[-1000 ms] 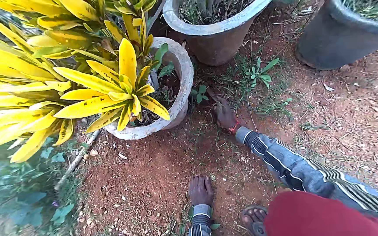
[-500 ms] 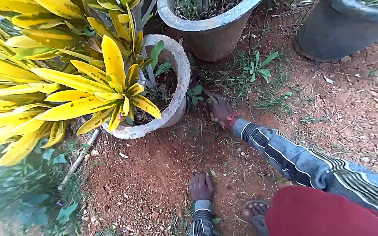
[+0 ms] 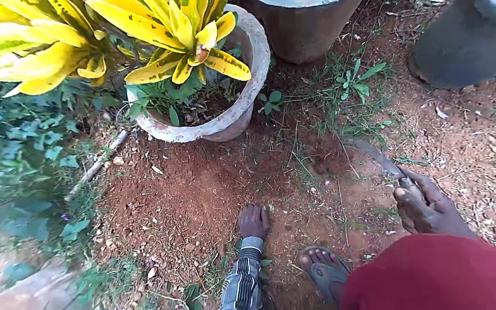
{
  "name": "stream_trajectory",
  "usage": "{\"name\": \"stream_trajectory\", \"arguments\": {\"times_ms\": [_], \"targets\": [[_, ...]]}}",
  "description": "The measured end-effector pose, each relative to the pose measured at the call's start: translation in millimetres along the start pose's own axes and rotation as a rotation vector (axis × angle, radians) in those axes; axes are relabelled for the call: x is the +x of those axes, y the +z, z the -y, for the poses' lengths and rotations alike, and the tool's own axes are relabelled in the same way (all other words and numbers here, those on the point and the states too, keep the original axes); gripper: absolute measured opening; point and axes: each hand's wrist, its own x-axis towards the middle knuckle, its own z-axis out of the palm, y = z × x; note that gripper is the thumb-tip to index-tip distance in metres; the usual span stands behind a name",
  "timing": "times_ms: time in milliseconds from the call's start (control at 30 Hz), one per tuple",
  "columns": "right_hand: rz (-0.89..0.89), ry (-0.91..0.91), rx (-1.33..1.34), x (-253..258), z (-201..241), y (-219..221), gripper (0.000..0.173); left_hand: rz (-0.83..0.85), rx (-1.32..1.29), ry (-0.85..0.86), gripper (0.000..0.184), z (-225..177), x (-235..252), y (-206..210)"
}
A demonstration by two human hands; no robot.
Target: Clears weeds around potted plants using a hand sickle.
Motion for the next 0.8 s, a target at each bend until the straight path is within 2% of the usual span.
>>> {"name": "stream_trajectory", "arguments": {"times_ms": [67,133,200,267,300,367,500,567,667,733,800], "targets": [[-0.014,-0.112,0.050,-10.0,11.1,-9.1,0.055,-0.001,0.000,0.001,0.043,-1.5,0.7,-1.5],[-0.024,-0.122,0.058,-8.0,20.8,3.8,0.055,-0.001,-0.005,-0.007,0.042,-2.5,1.1,-0.6],[0.035,-0.005,0.010,15.7,24.5,45.4,0.054,0.013,-0.016,-0.025,0.041,-2.2,0.7,-0.4],[0.194,0.160,-0.028,59.5,16.7,105.6,0.051,0.041,-0.021,-0.042,0.040,-2.3,0.8,-2.7],[0.247,0.197,-0.025,75.6,8.7,129.5,0.050,0.049,-0.023,-0.044,0.040,-3.5,-0.5,-3.0],[0.276,0.196,0.053,89.1,-5.6,149.4,0.050,0.030,-0.018,-0.030,0.039,-1.4,4.5,-2.5],[0.251,0.271,0.347,56.4,-5.2,133.7,0.046,0.039,-0.013,-0.026,0.040,-4.5,4.2,-4.1],[0.174,0.241,0.314,24.2,-4.4,112.3,0.050,0.031,-0.005,-0.024,0.040,-4.1,2.8,-5.5],[0.023,0.231,0.103,-11.5,21.2,91.2,0.055,0.003,-0.004,-0.016,0.039,-3.8,3.3,-2.4],[0.025,0.214,0.049,-0.1,21.7,102.7,0.056,0.030,-0.010,-0.035,0.038,-3.4,3.2,-4.8],[0.108,0.171,0.059,52.2,2.8,137.2,0.053,0.061,-0.010,-0.051,0.039,-4.3,4.4,-6.3]]}}
